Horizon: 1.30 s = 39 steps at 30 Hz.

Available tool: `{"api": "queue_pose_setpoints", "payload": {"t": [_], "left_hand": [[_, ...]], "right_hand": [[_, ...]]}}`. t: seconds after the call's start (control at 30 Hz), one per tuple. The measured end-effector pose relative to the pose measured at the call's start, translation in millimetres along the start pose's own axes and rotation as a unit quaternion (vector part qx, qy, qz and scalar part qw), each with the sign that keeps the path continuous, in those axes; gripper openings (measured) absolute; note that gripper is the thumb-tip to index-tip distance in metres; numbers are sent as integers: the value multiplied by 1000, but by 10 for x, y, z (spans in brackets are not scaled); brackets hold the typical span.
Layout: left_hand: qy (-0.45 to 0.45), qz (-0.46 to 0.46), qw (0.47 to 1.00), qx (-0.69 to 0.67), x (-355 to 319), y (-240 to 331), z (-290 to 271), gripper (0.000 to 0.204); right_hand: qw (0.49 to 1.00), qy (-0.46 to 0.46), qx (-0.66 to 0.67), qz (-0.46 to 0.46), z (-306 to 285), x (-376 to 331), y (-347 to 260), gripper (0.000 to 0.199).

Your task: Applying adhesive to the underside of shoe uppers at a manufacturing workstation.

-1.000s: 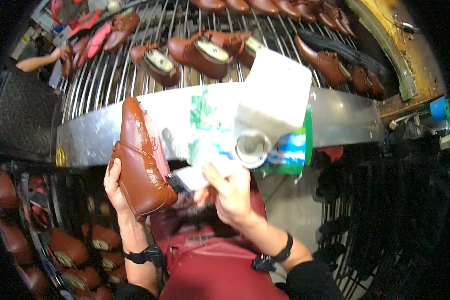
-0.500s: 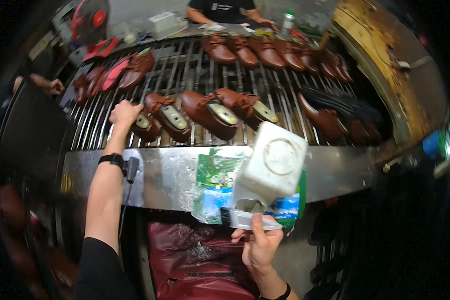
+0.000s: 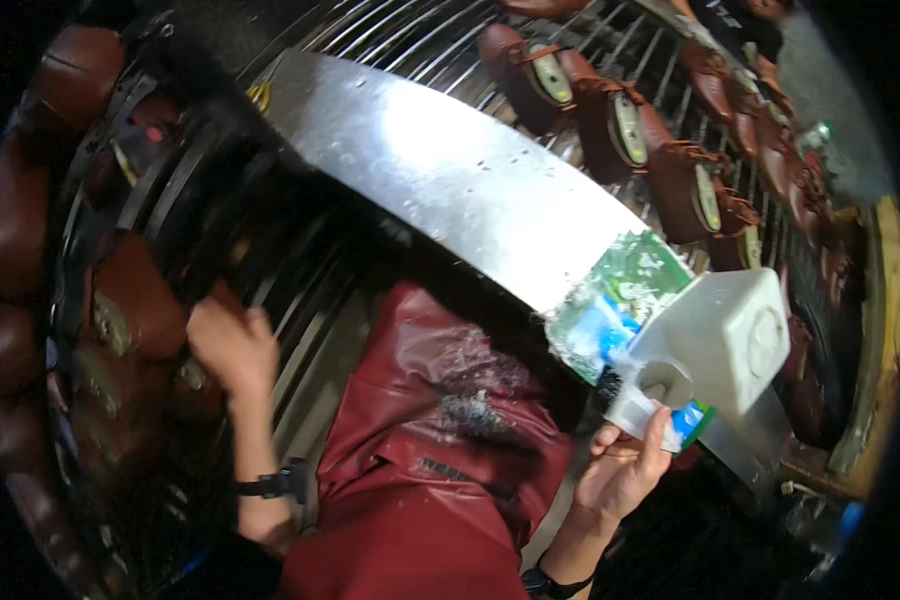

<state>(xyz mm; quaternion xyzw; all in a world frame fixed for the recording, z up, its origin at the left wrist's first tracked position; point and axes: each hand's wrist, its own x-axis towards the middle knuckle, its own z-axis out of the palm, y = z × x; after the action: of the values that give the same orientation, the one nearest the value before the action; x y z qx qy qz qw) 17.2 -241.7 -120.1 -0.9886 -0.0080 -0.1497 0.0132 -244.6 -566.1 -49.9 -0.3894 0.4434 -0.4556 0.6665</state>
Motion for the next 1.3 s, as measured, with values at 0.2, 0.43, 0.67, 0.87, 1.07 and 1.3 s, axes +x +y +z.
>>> {"api": "queue_pose_setpoints", "payload": {"t": [0.2,0.43,0.67,0.87,1.07,1.3], "left_hand": [[-157,-165,802,-552,-62,-837,47,61],[-363,-191,566,-715,-185,-646,624,48],[-437,50,380,-814,-425,543,92,123],[-171,260,728,-611,-398,1568,-515,50],[47,590,677,-438,-423,1560,325,45],[24,573,687,-447,-383,1551,233,38]], "right_hand": [[998,21,19,-59,-352,96,0,25],[967,59,-96,-229,-574,394,149,20],[967,57,-163,-190,-459,511,265,18],[980,-4,145,134,-337,408,16,27],[975,-142,111,128,-73,206,309,19],[966,-255,-7,32,458,385,557,12]]}}
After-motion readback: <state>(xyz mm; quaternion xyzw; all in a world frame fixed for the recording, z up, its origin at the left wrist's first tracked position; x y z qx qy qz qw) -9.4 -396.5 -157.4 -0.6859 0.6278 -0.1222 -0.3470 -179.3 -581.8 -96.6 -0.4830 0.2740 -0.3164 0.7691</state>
